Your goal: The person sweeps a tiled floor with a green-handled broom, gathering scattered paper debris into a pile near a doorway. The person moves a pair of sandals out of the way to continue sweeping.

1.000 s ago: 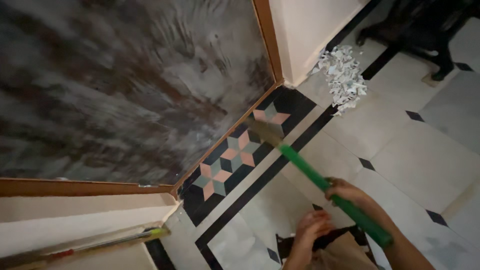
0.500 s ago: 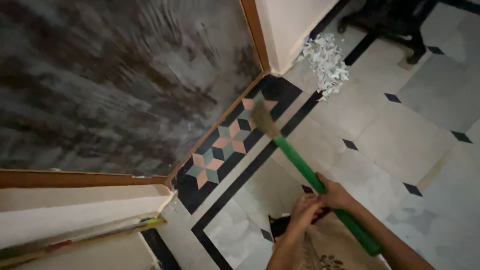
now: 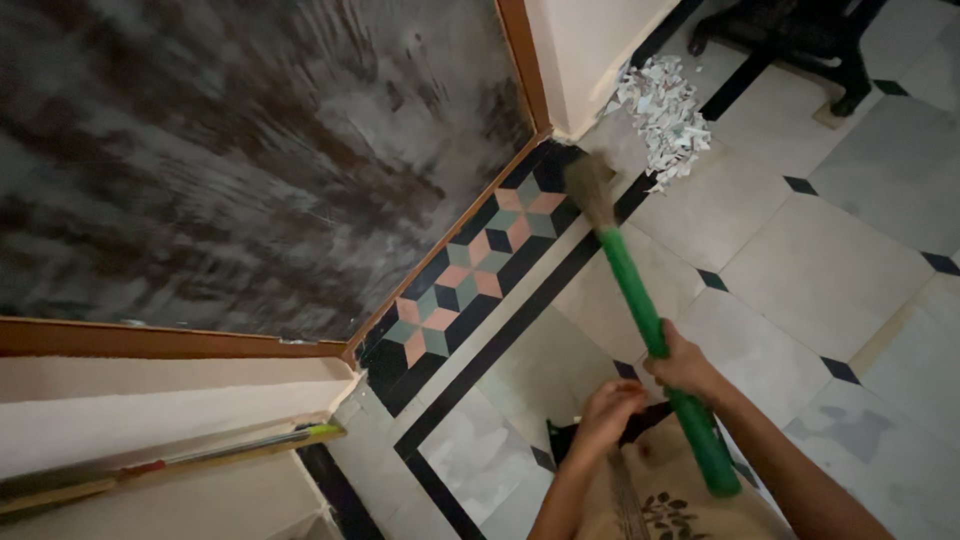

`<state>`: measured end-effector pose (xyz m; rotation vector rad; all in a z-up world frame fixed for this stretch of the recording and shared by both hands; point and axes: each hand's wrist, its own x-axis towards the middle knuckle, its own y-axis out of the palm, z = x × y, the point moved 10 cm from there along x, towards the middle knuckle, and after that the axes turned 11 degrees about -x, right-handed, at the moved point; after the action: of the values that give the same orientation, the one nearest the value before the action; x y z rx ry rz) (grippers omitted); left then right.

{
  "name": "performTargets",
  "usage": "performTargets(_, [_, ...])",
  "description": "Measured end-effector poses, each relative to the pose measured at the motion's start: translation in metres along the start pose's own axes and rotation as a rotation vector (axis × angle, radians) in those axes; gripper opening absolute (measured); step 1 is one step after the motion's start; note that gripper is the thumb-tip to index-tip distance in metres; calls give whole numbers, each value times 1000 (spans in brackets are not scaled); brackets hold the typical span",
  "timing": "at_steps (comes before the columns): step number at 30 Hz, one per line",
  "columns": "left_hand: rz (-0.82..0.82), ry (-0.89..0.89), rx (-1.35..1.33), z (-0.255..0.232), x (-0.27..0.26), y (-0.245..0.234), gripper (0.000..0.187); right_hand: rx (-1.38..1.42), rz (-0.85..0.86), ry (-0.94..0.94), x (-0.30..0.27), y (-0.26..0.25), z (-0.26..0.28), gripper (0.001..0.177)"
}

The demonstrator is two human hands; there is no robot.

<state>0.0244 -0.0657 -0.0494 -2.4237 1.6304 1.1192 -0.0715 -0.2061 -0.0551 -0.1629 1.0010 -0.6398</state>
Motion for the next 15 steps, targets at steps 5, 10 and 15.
performTargets(5, [25, -181, 58, -8, -13, 25, 40, 85, 76, 40, 14, -7, -44, 92])
performTargets(10, [46, -157, 20, 0, -7, 21, 43, 404, 84, 48, 0, -25, -53, 74])
performTargets(15, [230, 67, -89, -52, -26, 55, 62, 725, -39, -160, -40, -74, 31, 60])
